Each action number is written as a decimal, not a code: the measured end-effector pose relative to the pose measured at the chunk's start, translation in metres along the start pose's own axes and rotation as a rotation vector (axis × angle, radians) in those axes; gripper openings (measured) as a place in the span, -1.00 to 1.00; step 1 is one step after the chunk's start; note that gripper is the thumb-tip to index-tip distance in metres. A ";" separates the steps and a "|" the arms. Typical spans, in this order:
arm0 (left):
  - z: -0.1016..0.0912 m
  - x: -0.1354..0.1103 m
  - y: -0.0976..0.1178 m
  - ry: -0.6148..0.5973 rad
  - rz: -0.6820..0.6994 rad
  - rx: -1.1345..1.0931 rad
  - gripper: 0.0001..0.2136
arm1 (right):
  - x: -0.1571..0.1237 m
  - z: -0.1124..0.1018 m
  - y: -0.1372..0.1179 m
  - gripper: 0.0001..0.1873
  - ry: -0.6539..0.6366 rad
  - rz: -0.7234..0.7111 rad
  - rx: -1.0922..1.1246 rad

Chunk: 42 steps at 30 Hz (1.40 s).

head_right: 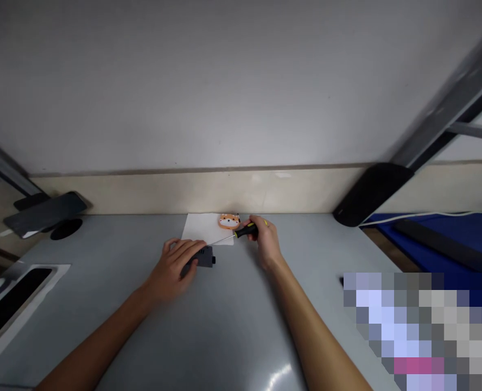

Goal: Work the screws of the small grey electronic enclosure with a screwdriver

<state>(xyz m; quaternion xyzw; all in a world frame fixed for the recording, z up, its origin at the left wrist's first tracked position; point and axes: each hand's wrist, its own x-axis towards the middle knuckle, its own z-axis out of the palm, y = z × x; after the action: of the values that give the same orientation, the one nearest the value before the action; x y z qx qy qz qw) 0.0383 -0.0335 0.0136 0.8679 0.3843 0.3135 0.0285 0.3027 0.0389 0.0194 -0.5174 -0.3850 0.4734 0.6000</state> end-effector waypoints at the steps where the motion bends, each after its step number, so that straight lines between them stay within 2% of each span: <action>1: 0.000 0.000 0.000 0.003 0.000 0.001 -0.59 | 0.000 0.000 0.000 -0.70 -0.001 0.001 -0.008; 6: 0.001 0.000 -0.001 -0.002 -0.001 0.019 -0.59 | 0.000 0.000 -0.001 -0.67 -0.015 0.000 -0.058; 42: 0.001 0.000 -0.001 0.008 0.017 0.049 -0.60 | 0.000 -0.001 -0.002 -0.67 -0.016 -0.050 -0.055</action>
<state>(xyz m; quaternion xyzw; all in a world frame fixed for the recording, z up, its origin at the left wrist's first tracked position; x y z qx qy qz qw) 0.0390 -0.0324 0.0125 0.8703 0.3846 0.3076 0.0033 0.3038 0.0386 0.0212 -0.5203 -0.4153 0.4516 0.5941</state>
